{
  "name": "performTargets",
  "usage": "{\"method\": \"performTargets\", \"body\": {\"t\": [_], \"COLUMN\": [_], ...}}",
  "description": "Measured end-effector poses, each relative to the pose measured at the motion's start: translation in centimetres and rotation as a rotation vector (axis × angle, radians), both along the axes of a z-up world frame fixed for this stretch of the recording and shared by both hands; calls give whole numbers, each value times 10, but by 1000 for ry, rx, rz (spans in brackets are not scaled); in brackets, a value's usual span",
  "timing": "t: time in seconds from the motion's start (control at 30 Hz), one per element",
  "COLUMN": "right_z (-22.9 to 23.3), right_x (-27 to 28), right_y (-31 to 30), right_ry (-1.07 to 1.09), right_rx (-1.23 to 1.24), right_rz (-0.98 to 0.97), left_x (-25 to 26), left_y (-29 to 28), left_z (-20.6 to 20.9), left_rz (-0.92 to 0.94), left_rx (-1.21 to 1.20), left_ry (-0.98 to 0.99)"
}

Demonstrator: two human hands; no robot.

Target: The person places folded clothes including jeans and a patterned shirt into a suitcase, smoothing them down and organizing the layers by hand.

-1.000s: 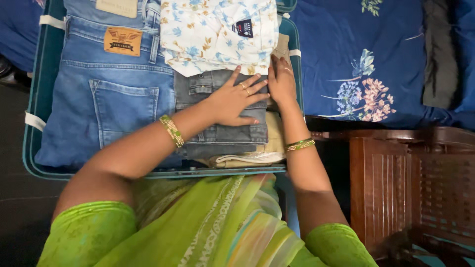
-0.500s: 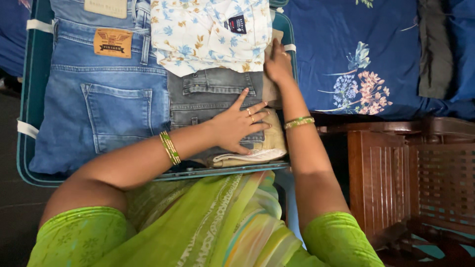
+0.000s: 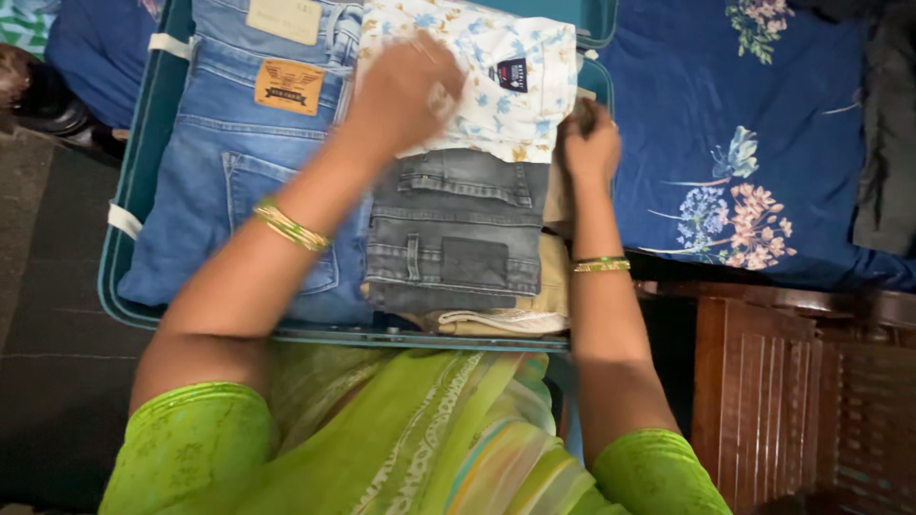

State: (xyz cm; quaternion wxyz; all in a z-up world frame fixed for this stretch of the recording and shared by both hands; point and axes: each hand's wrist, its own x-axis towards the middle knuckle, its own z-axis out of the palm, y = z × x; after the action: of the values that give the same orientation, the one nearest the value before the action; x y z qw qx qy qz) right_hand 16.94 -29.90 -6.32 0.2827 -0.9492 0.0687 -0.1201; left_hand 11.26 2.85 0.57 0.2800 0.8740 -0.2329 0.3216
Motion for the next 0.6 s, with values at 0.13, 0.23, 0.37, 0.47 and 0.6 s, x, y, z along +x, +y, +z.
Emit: {"method": "performTargets", "body": {"t": [0.13,0.23,0.37,0.47,0.6], "right_z": [66,107,117,100,57], "right_x": [-31,-64,-126,-169,-205], "right_y": [31,71,150,199,246], "right_ry": [-477,-707,-393,-159,36], "right_rx": [-40,-77,95,-38,-208], "right_rz": [108,404,939,1389,1638], "left_x": [17,19,28,29,31], "left_y": [124,167,177,177,176], "left_z": [-32,-74,-123,-136,-137], "left_rz": [302,309,287,314,312], "left_rx": [50,144,221,269,293], "left_ry": [128,372,360,355,495]}}
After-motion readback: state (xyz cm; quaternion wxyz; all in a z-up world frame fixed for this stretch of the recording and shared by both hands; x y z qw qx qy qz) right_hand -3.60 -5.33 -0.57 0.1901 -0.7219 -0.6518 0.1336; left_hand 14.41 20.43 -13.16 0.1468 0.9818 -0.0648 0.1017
